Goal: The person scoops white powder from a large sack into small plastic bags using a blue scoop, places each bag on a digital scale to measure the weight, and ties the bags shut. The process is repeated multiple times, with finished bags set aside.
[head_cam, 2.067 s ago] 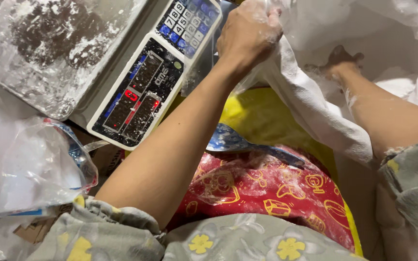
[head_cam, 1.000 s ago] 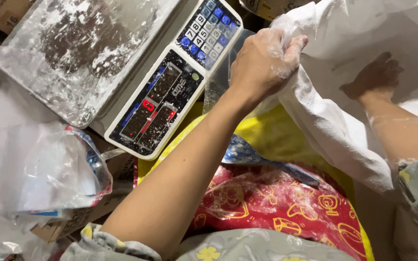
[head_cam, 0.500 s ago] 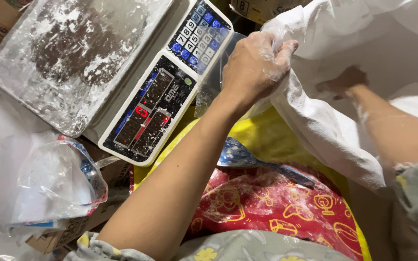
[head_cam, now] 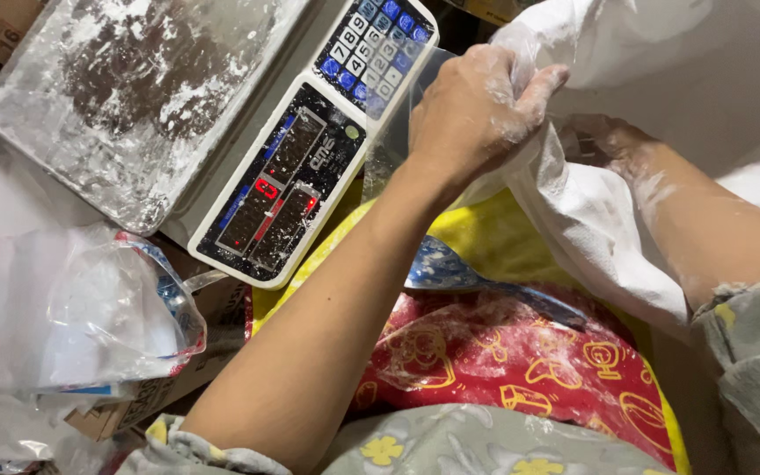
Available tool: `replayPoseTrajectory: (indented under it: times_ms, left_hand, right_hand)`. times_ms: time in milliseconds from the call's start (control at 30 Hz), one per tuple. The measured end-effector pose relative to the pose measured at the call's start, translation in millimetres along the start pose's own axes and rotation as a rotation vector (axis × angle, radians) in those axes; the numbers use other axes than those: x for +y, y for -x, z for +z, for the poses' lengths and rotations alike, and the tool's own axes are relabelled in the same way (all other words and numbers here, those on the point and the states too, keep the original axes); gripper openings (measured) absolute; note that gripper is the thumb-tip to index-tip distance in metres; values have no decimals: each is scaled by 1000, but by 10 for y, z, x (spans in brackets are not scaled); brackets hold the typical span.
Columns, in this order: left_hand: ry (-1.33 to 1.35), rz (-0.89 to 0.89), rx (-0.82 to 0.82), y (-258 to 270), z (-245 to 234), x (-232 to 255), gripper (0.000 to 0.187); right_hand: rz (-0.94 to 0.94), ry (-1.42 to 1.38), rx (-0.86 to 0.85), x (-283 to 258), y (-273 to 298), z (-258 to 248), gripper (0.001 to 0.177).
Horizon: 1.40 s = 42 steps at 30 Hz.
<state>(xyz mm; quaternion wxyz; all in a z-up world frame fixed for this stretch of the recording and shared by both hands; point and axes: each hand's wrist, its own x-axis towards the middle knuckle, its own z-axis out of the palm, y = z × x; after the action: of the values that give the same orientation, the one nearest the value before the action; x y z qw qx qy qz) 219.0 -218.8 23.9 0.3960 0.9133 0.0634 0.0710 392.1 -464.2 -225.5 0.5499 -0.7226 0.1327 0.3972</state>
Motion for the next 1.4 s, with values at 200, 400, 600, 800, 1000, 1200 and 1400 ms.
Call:
replayPoseTrajectory:
  times_ms: [200, 400, 600, 800, 1000, 1200, 1400]
  left_hand:
    - [-49, -45, -7, -77, -59, -166, 47]
    - [-213, 11, 78, 38, -238, -283, 28]
    - [-310, 27, 146, 157, -366, -151, 67]
    - [-230, 285, 199, -89, -368, 17, 4]
    - [-157, -40, -183, -275, -300, 485, 14]
    - [-255, -114, -395, -315, -185, 916, 18]
    - [234, -324, -723, -460, -154, 1247, 28]
  right_hand:
    - [-45, -101, 14, -114, 194, -167, 31]
    - [-84, -115, 157, -298, 623, -326, 20]
    - [-39, -43, 235, -447, 1186, -560, 31]
    - [-40, -137, 202, -635, 1737, -752, 37]
    - [-103, -93, 221, -961, 2236, -1099, 40]
    - [-201, -46, 219, -1322, 2822, -1278, 51]
    - [-203, 179, 480, -1600, 3189, -1031, 60]
